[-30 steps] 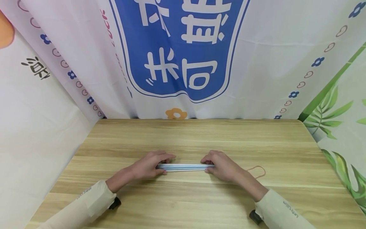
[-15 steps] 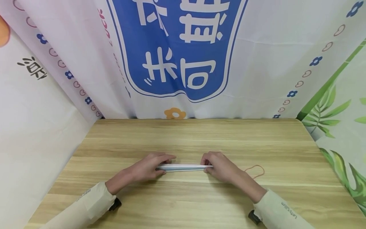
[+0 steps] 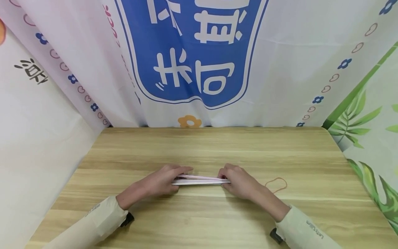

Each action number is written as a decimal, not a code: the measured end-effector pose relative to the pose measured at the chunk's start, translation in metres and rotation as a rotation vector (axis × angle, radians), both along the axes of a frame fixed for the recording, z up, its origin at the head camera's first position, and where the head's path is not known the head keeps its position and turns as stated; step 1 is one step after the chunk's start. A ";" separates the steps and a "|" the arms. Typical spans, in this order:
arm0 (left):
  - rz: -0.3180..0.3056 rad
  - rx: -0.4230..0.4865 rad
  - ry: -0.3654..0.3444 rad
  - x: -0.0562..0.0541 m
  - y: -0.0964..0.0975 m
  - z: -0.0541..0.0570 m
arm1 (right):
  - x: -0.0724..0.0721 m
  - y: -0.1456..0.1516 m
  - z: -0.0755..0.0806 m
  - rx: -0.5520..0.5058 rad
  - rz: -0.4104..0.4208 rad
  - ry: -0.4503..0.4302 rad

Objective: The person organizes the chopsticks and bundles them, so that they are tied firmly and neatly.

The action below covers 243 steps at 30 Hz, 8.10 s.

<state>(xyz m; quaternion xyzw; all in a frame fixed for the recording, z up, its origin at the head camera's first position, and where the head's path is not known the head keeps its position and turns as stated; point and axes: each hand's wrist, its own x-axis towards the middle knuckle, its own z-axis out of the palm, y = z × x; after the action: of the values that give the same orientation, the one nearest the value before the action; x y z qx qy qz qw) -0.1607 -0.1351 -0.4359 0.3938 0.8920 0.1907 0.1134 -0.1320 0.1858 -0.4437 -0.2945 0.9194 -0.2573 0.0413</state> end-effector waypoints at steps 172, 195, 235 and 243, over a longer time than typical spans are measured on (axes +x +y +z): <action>0.475 0.090 0.641 0.033 0.056 0.039 | 0.017 -0.013 0.025 -0.425 -0.351 0.259; 0.241 0.139 0.570 0.026 0.052 0.036 | 0.014 0.011 0.040 -0.314 -0.296 0.088; 0.148 0.235 0.358 0.022 0.040 0.059 | 0.036 0.006 0.022 -0.946 -0.092 -0.128; 0.164 0.255 0.328 0.021 0.037 0.062 | 0.039 0.005 0.023 -1.000 -0.003 -0.133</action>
<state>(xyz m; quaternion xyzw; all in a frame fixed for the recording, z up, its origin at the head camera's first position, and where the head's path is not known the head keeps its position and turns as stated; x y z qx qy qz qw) -0.1392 -0.0978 -0.3735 0.3570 0.8962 0.2437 -0.0996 -0.0932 0.1905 -0.4206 -0.2601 0.6794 -0.6845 -0.0468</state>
